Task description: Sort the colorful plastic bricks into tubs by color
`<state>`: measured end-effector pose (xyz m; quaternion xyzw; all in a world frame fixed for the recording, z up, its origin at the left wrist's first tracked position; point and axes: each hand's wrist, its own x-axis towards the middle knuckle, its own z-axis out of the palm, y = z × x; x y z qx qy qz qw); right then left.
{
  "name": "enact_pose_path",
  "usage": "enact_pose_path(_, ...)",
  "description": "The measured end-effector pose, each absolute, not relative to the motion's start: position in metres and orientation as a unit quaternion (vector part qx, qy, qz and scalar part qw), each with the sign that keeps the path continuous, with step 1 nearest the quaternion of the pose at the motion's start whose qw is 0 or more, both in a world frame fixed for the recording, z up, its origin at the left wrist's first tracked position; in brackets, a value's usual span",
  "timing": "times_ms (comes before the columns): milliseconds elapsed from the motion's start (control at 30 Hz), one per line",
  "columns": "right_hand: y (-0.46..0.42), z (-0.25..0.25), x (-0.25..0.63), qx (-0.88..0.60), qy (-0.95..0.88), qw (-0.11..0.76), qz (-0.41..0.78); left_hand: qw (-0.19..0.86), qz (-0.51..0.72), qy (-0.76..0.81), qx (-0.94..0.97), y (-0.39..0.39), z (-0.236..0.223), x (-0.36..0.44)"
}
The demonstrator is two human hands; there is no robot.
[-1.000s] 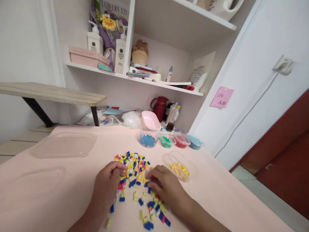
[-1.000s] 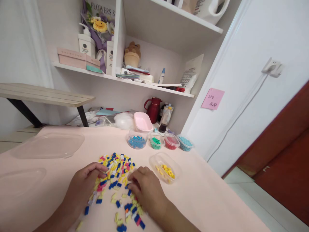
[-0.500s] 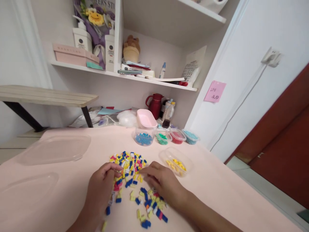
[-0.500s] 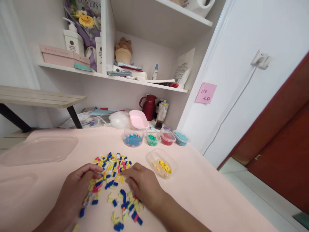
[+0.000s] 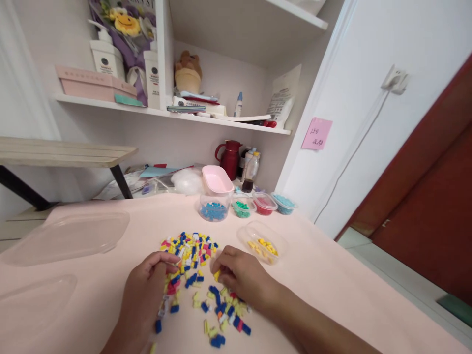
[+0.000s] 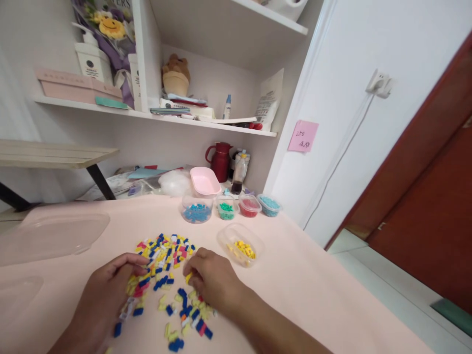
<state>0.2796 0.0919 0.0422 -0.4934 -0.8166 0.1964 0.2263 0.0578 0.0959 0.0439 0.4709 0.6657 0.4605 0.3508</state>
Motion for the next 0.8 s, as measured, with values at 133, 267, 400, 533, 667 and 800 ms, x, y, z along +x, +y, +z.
enact_pose_path(133,0.091,0.044,0.279,-0.503,-0.803,0.242,0.207,0.343,0.453,0.667,0.481,0.098,0.042,0.055)
enact_pose_path(267,0.090,0.045,0.279,-0.480,-0.821,0.248,0.181,0.342,0.454,0.665,0.484,0.098,0.043,0.055)
enact_pose_path(400,0.090,0.046,0.278,-0.479,-0.818,0.257,0.188,0.345,0.447,0.672,0.479,0.097,0.044,0.056)
enact_pose_path(533,0.087,0.058,0.283,-0.484,-0.807,0.291,0.176,0.345,0.449,0.671,0.480,0.097,0.045,0.057)
enact_pose_path(667,0.083,0.084,0.307,-0.510,-0.777,0.360,0.075,0.334,0.456,0.672,0.479,0.097,0.043,0.056)
enact_pose_path(800,0.084,0.101,0.342,-0.597,-0.709,0.372,-0.046,0.341,0.455,0.676,0.468,0.098,0.040,0.054)
